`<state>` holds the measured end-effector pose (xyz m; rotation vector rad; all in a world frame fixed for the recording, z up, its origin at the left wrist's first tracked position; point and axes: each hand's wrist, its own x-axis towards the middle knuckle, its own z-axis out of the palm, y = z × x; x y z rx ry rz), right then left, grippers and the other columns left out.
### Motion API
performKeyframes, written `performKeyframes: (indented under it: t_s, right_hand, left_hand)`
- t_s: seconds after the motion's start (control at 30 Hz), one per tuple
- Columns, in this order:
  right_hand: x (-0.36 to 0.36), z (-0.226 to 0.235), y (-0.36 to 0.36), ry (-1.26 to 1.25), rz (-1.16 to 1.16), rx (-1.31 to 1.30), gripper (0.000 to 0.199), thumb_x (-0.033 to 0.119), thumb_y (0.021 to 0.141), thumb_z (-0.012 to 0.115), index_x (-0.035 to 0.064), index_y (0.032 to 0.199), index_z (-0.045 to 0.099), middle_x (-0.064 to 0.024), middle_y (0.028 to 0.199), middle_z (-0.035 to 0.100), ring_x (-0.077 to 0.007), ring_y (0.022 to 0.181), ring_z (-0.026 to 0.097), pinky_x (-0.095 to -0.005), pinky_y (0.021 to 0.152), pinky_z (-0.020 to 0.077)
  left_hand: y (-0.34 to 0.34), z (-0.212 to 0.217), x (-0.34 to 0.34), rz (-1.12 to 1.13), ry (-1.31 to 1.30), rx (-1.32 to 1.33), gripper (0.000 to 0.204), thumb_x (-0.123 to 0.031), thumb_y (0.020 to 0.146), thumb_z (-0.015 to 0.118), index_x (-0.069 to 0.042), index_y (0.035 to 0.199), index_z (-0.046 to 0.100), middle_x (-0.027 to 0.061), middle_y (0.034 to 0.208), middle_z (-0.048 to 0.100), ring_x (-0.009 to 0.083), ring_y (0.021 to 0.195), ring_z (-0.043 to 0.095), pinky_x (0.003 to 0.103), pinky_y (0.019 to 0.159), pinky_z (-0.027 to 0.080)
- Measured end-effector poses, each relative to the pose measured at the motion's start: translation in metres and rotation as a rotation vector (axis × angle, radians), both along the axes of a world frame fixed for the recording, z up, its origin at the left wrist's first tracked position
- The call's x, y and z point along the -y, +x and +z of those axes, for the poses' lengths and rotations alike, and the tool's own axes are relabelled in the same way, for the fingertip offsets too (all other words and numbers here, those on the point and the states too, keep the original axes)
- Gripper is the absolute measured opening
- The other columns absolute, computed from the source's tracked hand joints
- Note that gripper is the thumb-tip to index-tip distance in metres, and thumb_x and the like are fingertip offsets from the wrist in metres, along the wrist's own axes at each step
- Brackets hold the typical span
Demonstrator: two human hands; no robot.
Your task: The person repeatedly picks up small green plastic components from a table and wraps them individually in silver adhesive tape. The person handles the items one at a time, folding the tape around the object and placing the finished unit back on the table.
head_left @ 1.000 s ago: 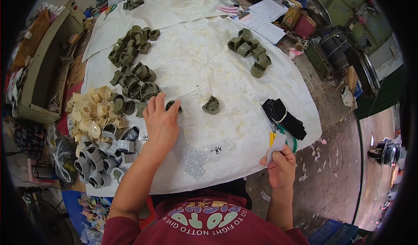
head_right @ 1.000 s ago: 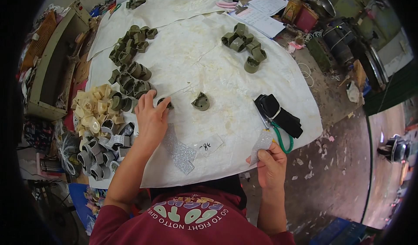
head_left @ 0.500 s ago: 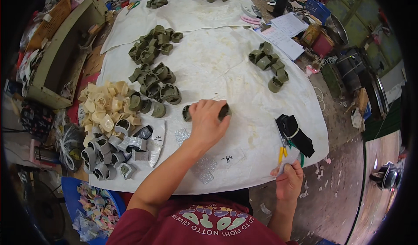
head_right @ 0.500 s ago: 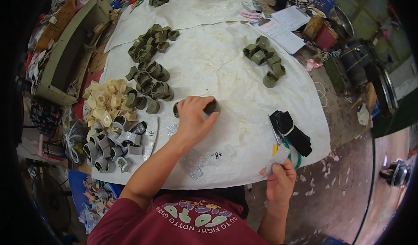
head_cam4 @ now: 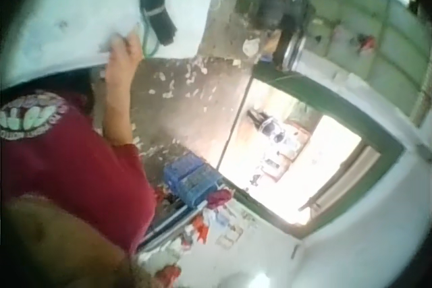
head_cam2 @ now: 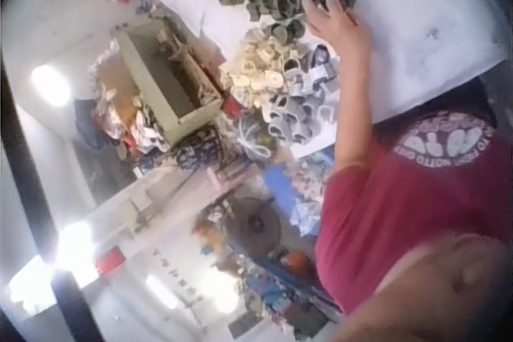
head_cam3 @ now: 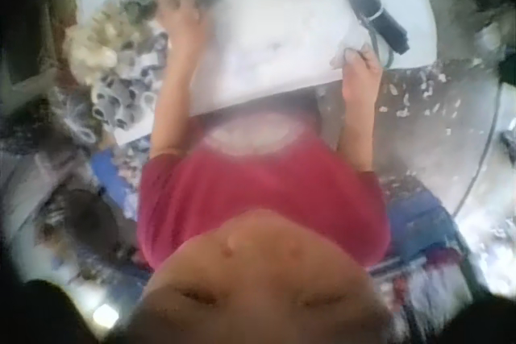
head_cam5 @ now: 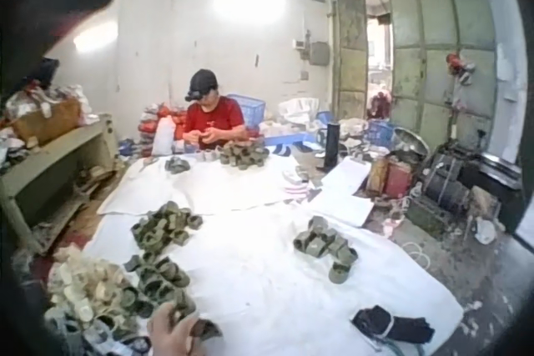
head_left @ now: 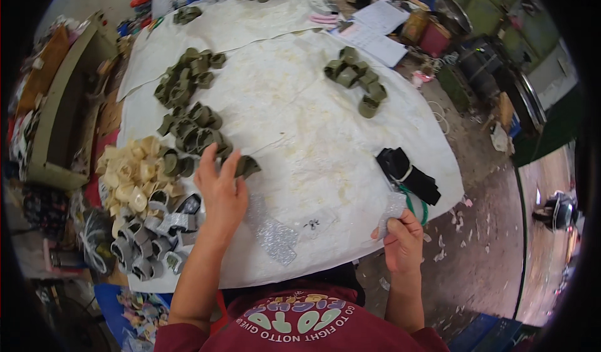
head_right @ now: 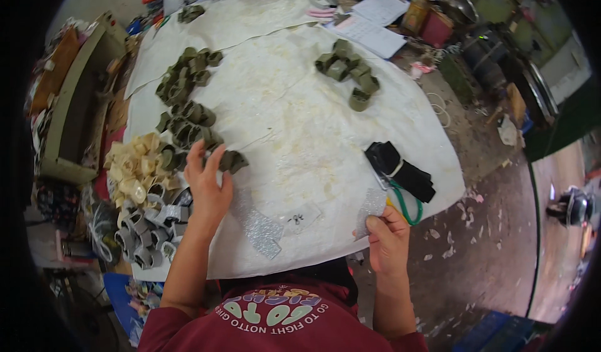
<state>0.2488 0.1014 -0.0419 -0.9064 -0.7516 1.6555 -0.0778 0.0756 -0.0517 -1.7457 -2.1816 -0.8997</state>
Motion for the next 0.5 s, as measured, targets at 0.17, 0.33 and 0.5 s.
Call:
performKeyframes:
  t_s: [0.17,0.33,0.5]
  right_hand:
    - [0.0,-0.006,0.011,-0.053,0.009,0.004,0.019,0.002,0.084,0.06,-0.0038,0.103,0.061,-0.0112,0.088,0.068,-0.0184,0.069,0.065,-0.0312,0.064,0.0547]
    - [0.013,-0.042,0.009,-0.157,0.028,0.039,0.018,0.001,0.084,0.056,-0.0044,0.101,0.06,-0.0127,0.086,0.067,-0.02,0.067,0.065,-0.0338,0.06,0.055]
    - [0.008,-0.024,0.005,-0.335,0.099,-0.092,0.011,-0.002,0.085,0.058,-0.0046,0.095,0.06,-0.0127,0.086,0.066,-0.0209,0.067,0.065,-0.0361,0.06,0.0568]
  left_hand:
    - [0.019,0.026,-0.011,-0.152,0.233,0.047,0.056,0.001,0.068,0.062,-0.007,0.123,0.056,0.021,0.135,0.04,0.0348,0.12,0.042,0.044,0.101,0.027]
    - [0.047,0.043,-0.124,-0.299,0.23,0.088,0.046,-0.014,0.072,0.07,-0.011,0.117,0.06,0.0164,0.124,0.05,0.0316,0.117,0.045,0.047,0.099,0.028]
    - [0.051,0.013,-0.253,-0.181,-0.09,0.13,0.037,-0.024,0.077,0.069,-0.011,0.111,0.065,0.0118,0.114,0.057,0.0291,0.107,0.051,0.051,0.098,0.028]
